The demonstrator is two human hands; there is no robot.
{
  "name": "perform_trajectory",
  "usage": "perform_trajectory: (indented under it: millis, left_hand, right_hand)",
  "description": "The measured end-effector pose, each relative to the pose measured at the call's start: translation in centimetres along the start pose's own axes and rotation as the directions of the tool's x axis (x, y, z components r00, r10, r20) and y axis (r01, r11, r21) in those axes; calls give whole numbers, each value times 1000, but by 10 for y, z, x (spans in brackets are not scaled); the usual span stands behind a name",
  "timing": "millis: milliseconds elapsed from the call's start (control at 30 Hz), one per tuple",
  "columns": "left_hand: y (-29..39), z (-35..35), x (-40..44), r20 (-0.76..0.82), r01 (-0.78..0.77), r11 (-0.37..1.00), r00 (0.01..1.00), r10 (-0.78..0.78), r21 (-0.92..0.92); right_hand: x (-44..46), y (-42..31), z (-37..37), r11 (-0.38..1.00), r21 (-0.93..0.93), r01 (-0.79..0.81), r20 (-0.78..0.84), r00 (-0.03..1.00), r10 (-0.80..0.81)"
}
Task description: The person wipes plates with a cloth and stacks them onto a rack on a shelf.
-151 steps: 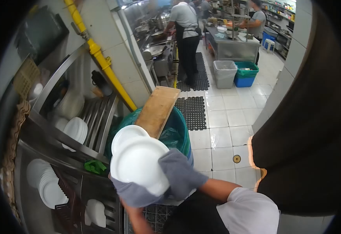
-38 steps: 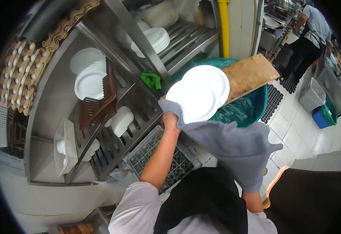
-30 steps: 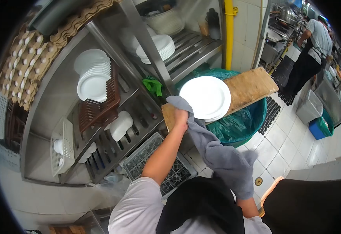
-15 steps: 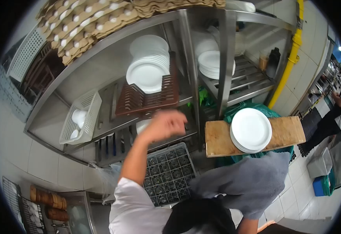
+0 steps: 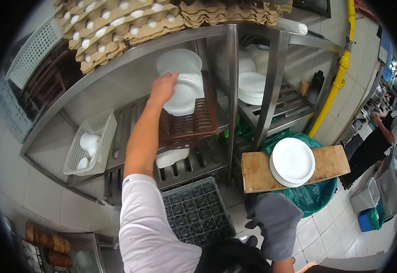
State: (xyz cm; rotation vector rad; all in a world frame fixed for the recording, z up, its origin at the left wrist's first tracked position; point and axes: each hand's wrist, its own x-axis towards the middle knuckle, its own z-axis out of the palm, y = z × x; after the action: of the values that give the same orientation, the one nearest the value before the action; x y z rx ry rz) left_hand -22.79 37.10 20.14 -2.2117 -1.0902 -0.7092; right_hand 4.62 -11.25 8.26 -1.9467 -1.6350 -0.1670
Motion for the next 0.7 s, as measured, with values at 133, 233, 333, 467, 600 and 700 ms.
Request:
perform_trajectory:
  millis: [133, 233, 333, 467, 600, 700]
  left_hand:
    - [23, -70, -27, -254, -58, 988, 967, 19, -145]
    - [61, -136, -73, -360, 147, 930, 892, -272, -338]
    - [122, -182, -116, -213, 261, 700, 832, -512, -664]
    - [197, -160, -192, 392, 476, 69, 790, -471, -877]
    - [229, -134, -252, 624, 305, -844, 780, -44, -442]
    - [282, -68, -297, 504, 386, -892, 833, 228, -235]
  right_hand:
    - [18, 10, -15, 993, -113, 30, -177, 983, -50]
    - [38, 7, -20, 991, -125, 54, -119, 990, -69]
    - [56, -6, -12, 994, -97, 49, 206, 978, -28]
    - [56, -8, -1, 1000, 22, -9, 463, 886, -2]
    - [33, 14, -5, 974, 188, 123, 372, 909, -187]
    - [23, 21, -3, 990, 139, 30, 274, 959, -68]
